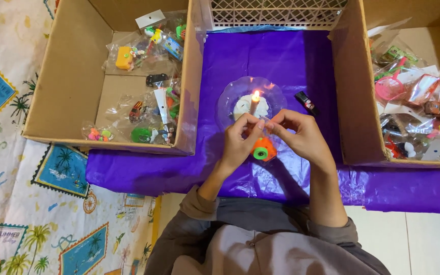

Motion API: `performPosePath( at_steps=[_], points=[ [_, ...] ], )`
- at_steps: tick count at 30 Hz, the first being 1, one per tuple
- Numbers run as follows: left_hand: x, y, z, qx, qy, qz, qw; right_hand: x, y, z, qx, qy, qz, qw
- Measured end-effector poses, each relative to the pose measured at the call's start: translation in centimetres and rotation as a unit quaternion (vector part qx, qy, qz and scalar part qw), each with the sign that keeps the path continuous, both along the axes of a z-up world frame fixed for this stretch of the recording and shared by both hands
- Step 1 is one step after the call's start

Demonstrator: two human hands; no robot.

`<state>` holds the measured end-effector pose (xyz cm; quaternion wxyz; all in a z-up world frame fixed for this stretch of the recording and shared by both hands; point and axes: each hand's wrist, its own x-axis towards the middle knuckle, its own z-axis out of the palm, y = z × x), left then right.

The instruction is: Sealing small plastic bags containing toys using a candle flame and a lighter as heat sources.

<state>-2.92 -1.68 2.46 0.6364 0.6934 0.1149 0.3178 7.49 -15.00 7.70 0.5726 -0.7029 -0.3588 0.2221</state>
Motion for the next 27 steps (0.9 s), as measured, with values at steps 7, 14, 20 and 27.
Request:
performPosePath(
  at_steps=[7,14,20,27],
  points=[
    [-0.3,0.0,-0.2,0.021,-0.021,-0.013,0.999,-0.6,-0.3,1.9,-0.022,-0.041,0.017,0.999],
    [-0.4,-0.8,0.1,0.068,-0.032,-0.065,0.995,-0.5,-1.1,0.9,0.023,-0.073,-0.018,0.997],
    [0.0,-1.2,-0.1,0.097,-0.043,-0.084,0.991,-0.5,-2.3,1.0,0.059,-0.068,-0.062,0.994],
    [1.4,-2.9,-0.5,0.003,-0.023,-0.136,0.99,-0.5,-5.2,4.2,0.015,-0.143,-0.099,0.985]
  ],
)
